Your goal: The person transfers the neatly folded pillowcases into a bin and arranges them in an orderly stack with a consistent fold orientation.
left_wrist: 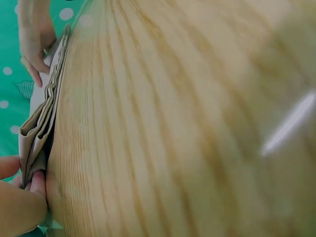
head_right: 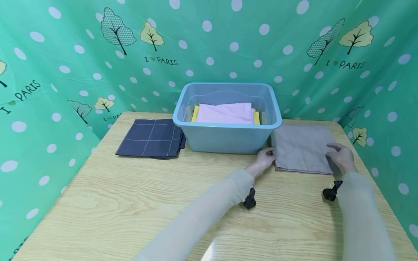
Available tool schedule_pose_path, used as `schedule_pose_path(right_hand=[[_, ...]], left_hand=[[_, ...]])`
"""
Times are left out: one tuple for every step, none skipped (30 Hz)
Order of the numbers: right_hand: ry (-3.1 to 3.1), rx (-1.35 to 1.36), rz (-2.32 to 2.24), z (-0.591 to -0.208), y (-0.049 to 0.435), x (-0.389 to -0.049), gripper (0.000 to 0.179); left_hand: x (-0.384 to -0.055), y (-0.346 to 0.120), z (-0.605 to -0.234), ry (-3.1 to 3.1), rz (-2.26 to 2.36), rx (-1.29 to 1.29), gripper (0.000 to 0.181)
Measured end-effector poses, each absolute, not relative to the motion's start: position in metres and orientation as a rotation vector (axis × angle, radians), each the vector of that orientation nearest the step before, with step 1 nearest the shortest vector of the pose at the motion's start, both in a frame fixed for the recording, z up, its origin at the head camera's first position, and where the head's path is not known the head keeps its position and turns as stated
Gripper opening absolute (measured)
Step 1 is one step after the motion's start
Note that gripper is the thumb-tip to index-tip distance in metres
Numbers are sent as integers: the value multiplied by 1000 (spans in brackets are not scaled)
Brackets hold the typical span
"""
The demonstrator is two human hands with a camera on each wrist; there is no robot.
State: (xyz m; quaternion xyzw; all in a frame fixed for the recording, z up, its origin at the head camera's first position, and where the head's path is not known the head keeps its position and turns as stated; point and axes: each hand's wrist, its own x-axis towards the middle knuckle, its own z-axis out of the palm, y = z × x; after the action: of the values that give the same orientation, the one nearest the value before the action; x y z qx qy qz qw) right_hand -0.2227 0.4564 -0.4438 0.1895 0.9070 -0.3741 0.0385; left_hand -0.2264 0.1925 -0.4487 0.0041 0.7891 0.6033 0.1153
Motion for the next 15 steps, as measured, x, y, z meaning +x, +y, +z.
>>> schedule_pose_path(right_hand=[[2774,589,-1151,-444,456,-223,55],[2768,594,-1157,-444,456,-223,55],[2764,594,-1162,-444,456,-223,56],[2756,597,-1168,-443,456,-223,56],[2748,592,-1174,-443,456,-223,57],[2743,576,-1181,-442,456,-223,58],[2744,551,-1183,-442,457,-222,58],[2748,517,-1188,-441,457,-221,58],[2749,478,-1186,-440,458,-220,58],[2741,453,-1186,-438,458,-218,59],[2733,428,-1189,-436,458,-217,60],[2731,414,-1186,-434,458,-216,60],[2730,404,-1181,-432,457,-215,60],[2728,401,-1174,-430,457,-214,60],[2719,400,-1173,-428,457,-213,61]], left_hand=[[-226,192,-449,2310,1771,11,32],[-225,191,-449,2303,1775,8,32],[-225,191,-449,2297,1778,7,32],[-224,190,-448,2292,1781,5,33],[-223,190,-448,2286,1787,6,33],[-223,189,-448,2281,1794,8,33],[-222,189,-448,2273,1803,6,33],[-222,189,-448,2259,1812,5,33],[-222,188,-448,2247,1824,-1,34],[-221,188,-447,2229,1838,-8,34],[-221,189,-446,2209,1851,-20,34],[-221,189,-446,2190,1861,-34,34],[-220,190,-445,2166,1873,-51,35],[-219,190,-445,2142,1885,-71,35],[-219,191,-445,2115,1897,-93,35]])
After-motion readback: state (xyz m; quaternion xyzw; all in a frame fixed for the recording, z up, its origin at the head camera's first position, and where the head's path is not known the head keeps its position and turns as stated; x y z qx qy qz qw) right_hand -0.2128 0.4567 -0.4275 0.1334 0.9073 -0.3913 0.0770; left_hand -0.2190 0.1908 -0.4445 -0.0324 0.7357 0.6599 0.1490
